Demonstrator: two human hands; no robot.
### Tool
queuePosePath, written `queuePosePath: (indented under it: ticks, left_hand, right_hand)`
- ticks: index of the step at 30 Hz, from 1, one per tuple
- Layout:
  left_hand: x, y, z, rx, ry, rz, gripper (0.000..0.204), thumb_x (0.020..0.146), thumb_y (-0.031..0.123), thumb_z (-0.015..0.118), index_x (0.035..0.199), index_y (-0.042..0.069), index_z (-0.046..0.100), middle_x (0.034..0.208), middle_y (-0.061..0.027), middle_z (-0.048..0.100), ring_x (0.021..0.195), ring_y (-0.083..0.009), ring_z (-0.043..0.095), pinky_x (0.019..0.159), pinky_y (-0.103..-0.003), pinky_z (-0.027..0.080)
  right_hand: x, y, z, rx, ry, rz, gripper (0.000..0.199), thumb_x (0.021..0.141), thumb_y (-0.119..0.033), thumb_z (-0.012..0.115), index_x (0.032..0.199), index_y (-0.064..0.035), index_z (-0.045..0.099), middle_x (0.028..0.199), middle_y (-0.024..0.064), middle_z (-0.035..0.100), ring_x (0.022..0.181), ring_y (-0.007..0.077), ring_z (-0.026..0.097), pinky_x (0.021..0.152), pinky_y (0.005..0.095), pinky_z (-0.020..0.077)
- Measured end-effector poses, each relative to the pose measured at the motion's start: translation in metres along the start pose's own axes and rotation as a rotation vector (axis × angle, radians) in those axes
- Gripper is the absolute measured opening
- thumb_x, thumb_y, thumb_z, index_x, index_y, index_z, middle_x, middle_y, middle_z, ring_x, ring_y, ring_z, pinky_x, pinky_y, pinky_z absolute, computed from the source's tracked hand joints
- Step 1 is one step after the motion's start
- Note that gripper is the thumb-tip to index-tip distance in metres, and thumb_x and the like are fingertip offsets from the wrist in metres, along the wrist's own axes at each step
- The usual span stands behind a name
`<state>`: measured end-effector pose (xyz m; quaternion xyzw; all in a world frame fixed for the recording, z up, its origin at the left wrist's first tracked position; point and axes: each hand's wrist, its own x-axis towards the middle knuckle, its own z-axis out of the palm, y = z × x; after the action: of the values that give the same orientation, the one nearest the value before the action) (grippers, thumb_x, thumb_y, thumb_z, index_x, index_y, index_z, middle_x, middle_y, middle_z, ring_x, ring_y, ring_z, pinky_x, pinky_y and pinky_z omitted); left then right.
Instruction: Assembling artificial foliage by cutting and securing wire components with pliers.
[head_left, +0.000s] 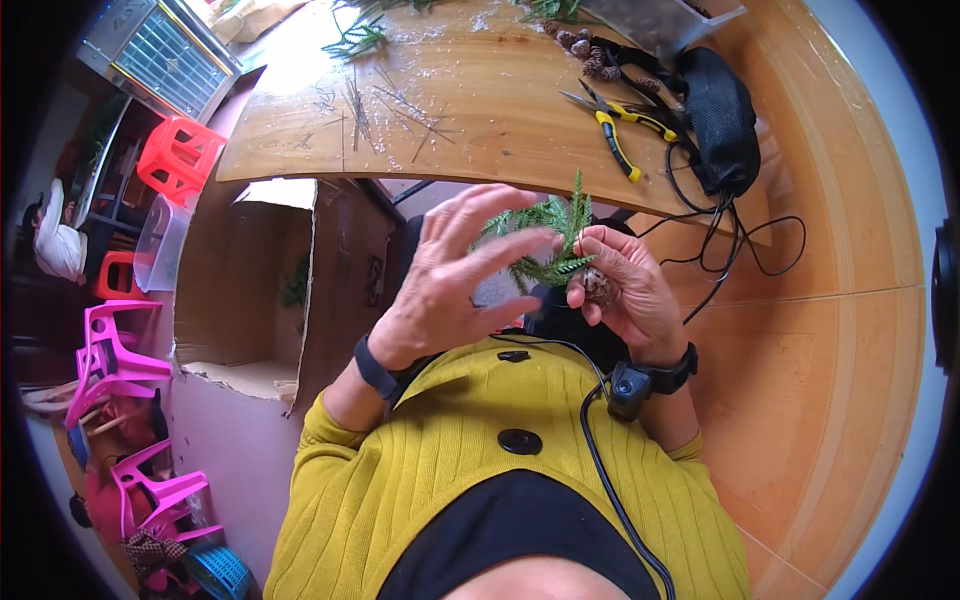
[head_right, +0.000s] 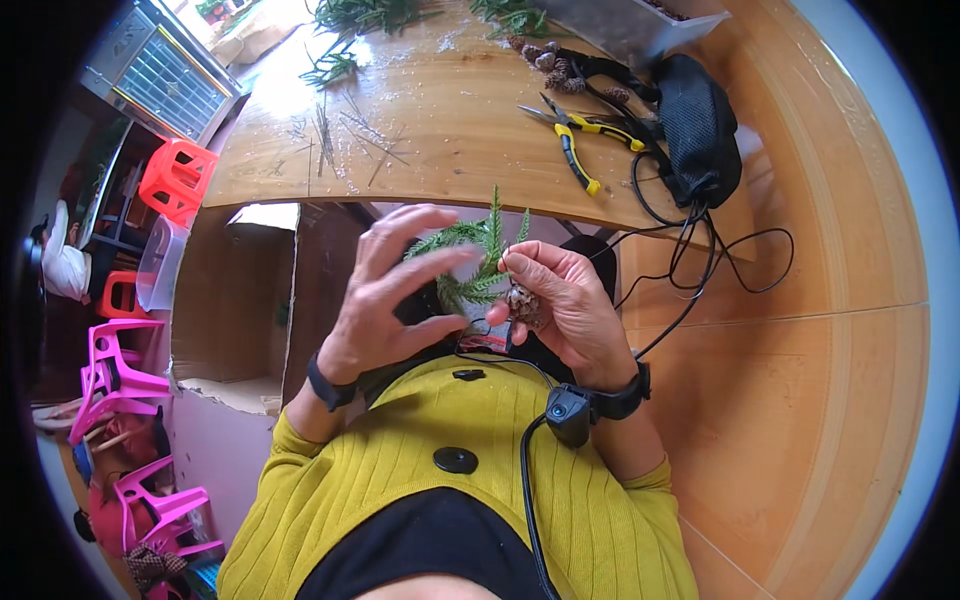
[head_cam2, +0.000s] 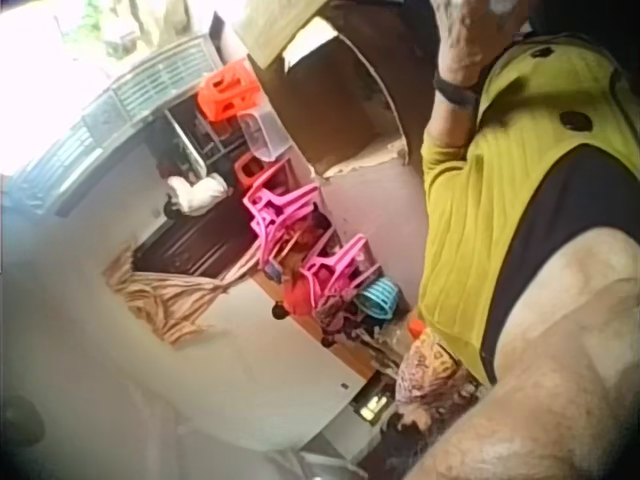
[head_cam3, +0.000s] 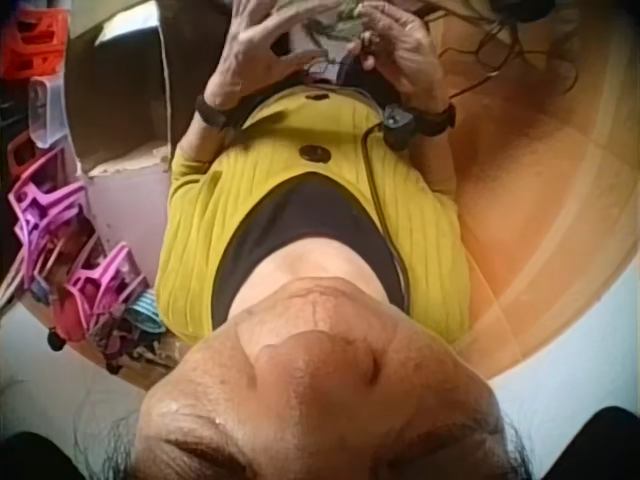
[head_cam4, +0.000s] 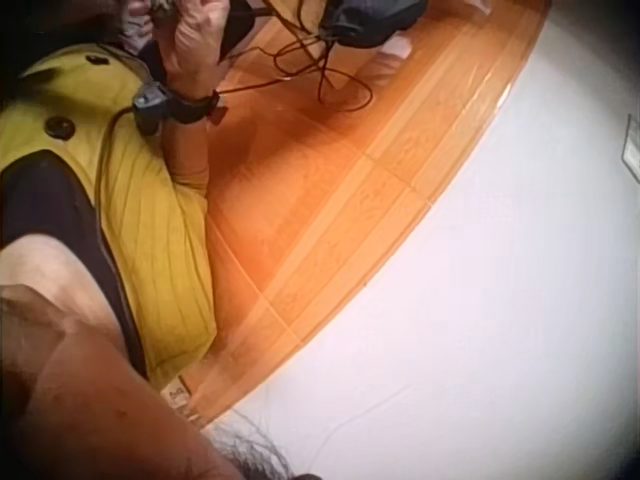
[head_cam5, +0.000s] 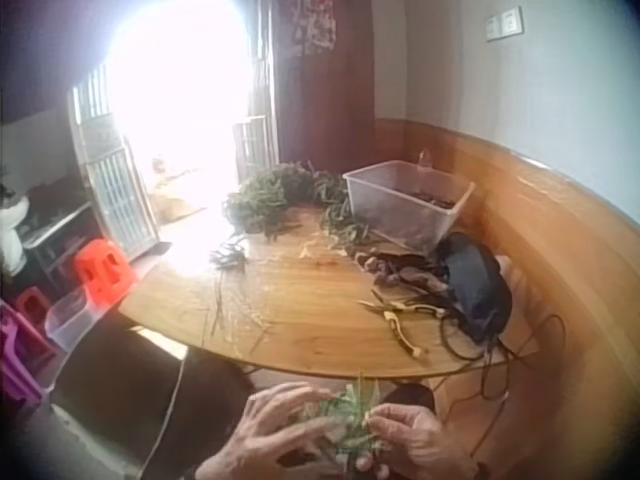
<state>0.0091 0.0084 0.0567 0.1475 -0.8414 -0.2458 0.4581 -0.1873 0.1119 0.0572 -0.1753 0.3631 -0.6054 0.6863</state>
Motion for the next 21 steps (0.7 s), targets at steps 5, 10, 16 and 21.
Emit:
queuePosePath:
  ticks: [5,10,16,21]
  left_hand:
    - [-0.015,-0.007,0.008,-0.085,-0.065,0.074,0.029,0.068,0.007,0.073,0.096,0.009,0.068,0.109,-0.0101,0.064,0.107,-0.0306,0.057,0.091,-0.039,0.043]
    - [-0.015,-0.008,0.004,-0.182,-0.203,0.016,0.025,0.068,0.007,0.075,0.092,0.008,0.068,0.108,-0.0099,0.064,0.103,-0.0311,0.059,0.088,-0.038,0.046]
    - [-0.004,-0.013,0.017,-0.370,-0.003,-0.194,0.023,0.072,0.006,0.075,0.094,0.004,0.068,0.100,-0.0117,0.065,0.093,-0.0275,0.063,0.081,-0.034,0.048]
    - [-0.009,-0.011,0.022,-0.753,-0.091,-0.575,0.018,0.082,0.008,0.072,0.096,-0.001,0.067,0.094,-0.0081,0.067,0.086,-0.0142,0.063,0.077,-0.025,0.049]
  right_hand:
    - [-0.012,0.003,0.005,-0.173,-0.018,-0.120,0.016,0.095,-0.015,0.056,0.097,0.0006,0.057,0.098,0.0125,0.063,0.061,0.0190,0.067,0.041,0.0235,0.0521]
    - [-0.020,0.003,0.000,-0.460,-0.006,-0.186,0.011,0.094,-0.011,0.058,0.095,0.0003,0.059,0.095,0.0093,0.063,0.066,0.0164,0.067,0.046,0.0215,0.0518]
    - [-0.026,0.002,0.005,-0.743,-0.083,-0.180,0.005,0.091,-0.004,0.061,0.090,0.0011,0.061,0.099,0.0060,0.060,0.072,0.0117,0.067,0.053,0.0172,0.0486]
    - [-0.024,0.002,0.001,-0.788,-0.036,-0.305,0.004,0.090,-0.001,0.061,0.092,0.0018,0.060,0.103,0.0093,0.057,0.072,0.0132,0.066,0.052,0.0177,0.0497]
